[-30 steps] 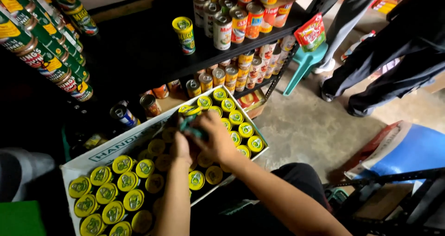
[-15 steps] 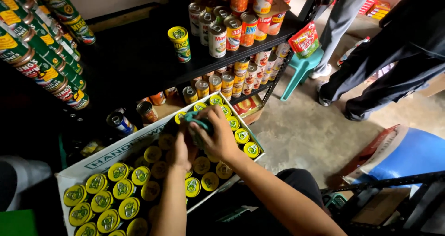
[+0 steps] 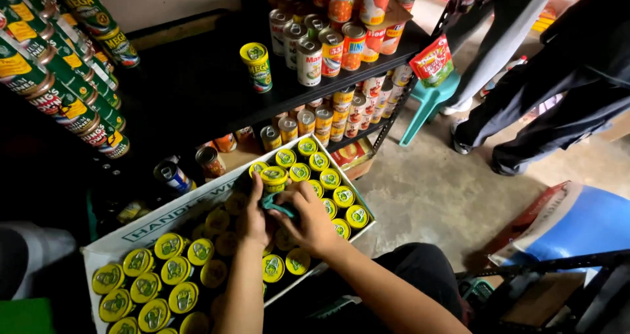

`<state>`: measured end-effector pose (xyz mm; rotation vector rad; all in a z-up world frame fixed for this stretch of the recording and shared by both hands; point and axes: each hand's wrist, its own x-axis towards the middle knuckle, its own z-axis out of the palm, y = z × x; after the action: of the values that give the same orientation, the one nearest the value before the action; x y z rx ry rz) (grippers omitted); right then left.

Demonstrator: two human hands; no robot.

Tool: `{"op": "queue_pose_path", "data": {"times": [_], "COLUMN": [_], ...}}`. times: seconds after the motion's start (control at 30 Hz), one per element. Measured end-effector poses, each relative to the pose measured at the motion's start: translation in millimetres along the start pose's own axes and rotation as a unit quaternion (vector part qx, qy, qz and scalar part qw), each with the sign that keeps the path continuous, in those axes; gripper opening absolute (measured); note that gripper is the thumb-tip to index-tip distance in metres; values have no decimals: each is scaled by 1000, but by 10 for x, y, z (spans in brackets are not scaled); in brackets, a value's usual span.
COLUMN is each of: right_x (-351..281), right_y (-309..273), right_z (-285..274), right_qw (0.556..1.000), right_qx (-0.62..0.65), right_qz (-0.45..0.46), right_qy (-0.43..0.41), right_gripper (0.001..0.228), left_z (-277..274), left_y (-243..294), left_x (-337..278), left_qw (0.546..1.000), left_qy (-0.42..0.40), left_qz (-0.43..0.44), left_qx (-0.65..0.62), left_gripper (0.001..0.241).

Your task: Wiping canned goods with a cloth and organizing them onto shelves in a grocery store.

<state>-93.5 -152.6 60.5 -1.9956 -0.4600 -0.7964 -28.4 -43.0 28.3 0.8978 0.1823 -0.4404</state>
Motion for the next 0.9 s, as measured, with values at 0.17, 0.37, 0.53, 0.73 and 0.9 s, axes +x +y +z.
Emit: {"op": "queue_pose_path", "data": {"times": [0.17, 0.37, 0.53, 0.73, 0.9], "right_x": [-74, -91, -92, -39, -73], "right_y": [151, 257, 264, 96, 210], "right_z": [21, 9, -11, -22, -47], "right_qw": [996, 982, 974, 994, 975], "right_qx": [60, 77, 79, 38, 43], "right_qz": [22, 130, 164, 88, 166], "right_qy": [63, 116, 132, 51, 140], "right_gripper": [20, 20, 21, 21, 15], "left_z": [-343, 82, -172, -279, -1311], "left_y": [-260, 6, -115, -163, -1000], "left_x": [279, -109, 71, 152, 1013], "left_qw": [999, 994, 986, 999, 994], "left_qy": [38, 66, 1, -51, -78], "left_qz": [0, -1, -1, -10, 78], "left_qx": [20, -85, -164, -11, 21], "left_gripper": [69, 76, 56, 60, 55]}}
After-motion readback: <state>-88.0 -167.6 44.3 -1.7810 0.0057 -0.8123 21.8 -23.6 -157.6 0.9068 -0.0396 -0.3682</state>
